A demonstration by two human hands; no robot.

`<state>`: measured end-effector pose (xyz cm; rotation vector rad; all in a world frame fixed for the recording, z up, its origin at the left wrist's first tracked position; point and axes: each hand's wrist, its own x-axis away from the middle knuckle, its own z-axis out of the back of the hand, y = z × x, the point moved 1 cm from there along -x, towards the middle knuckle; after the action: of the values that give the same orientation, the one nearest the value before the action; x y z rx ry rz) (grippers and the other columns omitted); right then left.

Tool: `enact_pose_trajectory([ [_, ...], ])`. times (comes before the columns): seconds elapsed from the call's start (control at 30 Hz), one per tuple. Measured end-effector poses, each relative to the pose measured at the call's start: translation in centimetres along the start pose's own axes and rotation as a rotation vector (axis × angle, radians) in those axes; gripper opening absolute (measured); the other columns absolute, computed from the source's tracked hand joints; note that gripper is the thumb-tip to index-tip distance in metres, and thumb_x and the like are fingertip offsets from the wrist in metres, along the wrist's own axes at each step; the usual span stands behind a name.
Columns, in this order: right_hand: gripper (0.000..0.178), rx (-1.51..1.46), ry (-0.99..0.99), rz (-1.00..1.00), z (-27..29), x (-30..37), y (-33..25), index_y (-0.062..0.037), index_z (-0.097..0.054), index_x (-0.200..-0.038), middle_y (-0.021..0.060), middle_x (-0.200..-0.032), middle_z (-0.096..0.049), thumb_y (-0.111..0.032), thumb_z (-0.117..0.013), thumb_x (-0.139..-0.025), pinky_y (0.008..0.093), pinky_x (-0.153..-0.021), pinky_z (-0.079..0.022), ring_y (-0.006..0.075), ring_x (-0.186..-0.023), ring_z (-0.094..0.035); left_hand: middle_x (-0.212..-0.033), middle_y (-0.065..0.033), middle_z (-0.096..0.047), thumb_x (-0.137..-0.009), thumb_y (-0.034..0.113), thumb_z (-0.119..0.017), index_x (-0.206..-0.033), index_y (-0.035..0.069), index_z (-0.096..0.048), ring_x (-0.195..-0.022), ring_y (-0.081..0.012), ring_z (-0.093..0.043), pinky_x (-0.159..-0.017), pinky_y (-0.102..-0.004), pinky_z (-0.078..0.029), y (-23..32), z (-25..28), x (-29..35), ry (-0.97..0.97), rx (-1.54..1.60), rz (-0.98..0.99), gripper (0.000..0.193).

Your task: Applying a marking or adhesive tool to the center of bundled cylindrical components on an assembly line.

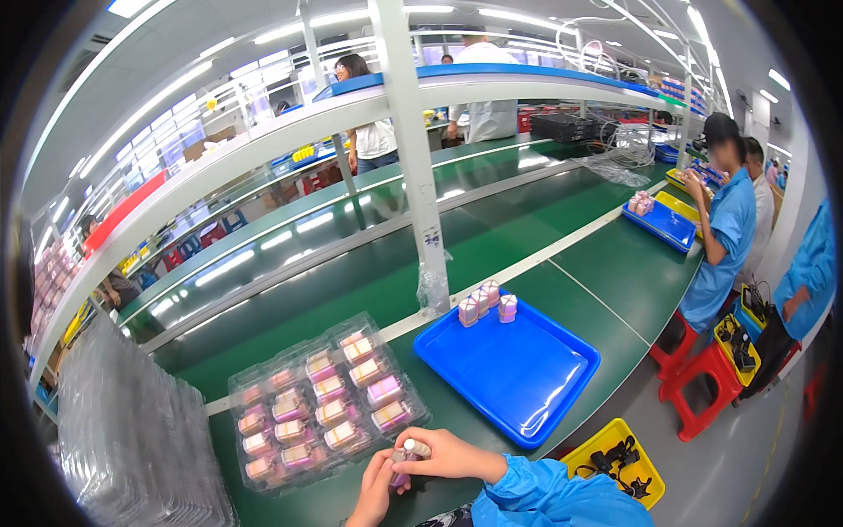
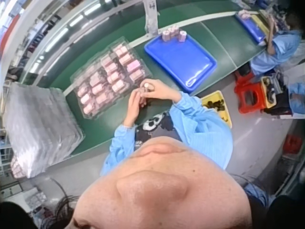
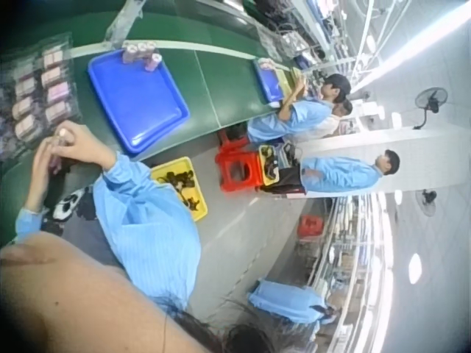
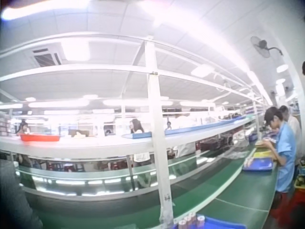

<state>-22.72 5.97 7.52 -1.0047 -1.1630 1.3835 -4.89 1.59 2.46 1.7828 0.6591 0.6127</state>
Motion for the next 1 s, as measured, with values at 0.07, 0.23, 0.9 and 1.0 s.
enact_pose_trajectory([
  [0.07,0.033,-0.014,0.003,0.005,-0.1,0.1,0.2,-0.0066,-0.057,-0.108,0.0040,-0.091,-0.067,-0.027,-0.071,-0.086,0.0267,-0.074,-0.049,0.0098,-0.085,-0.061,-0.086,-0.0036,-0.057,-0.102,0.027,-0.041,-0.122,0.002,-0.047,-0.072,-0.0084,-0.053,-0.062,-0.0208,-0.041,0.4,-0.3,0.1,0.012,-0.002,0.010,0.032],
  [0.23,0.033,-0.064,0.018,0.045,-0.4,-0.2,0.8,-0.0055,-0.059,-0.110,0.0009,-0.092,-0.065,-0.018,-0.074,-0.084,0.0222,-0.070,-0.048,0.0061,-0.084,-0.058,-0.088,-0.0048,-0.057,-0.102,0.029,-0.039,-0.119,0.002,-0.048,-0.073,-0.0101,-0.054,-0.065,-0.0222,-0.043,0.4,-0.2,0.5,0.027,-0.009,-0.005,0.032],
  [0.9,0.036,-0.121,0.071,0.090,-1.6,-0.6,1.3,-0.0042,-0.060,-0.109,-0.0009,-0.083,-0.060,-0.010,-0.077,-0.078,0.0209,-0.065,-0.045,0.0045,-0.077,-0.054,-0.093,-0.0036,-0.054,-0.101,0.030,-0.036,-0.121,0.004,-0.043,-0.078,-0.0087,-0.050,-0.068,-0.0220,-0.039,-0.9,0.5,1.2,0.042,0.112,-0.068,0.033],
  [1.0,0.036,-0.126,0.078,0.083,-1.5,-0.7,1.6,-0.0044,-0.060,-0.109,-0.0022,-0.080,-0.058,-0.010,-0.077,-0.078,0.0202,-0.063,-0.043,0.0039,-0.074,-0.052,-0.095,-0.0031,-0.053,-0.102,0.028,-0.036,-0.121,0.004,-0.043,-0.078,-0.0086,-0.049,-0.069,-0.0224,-0.040,-0.9,0.5,1.1,0.036,0.116,-0.075,0.032],
])
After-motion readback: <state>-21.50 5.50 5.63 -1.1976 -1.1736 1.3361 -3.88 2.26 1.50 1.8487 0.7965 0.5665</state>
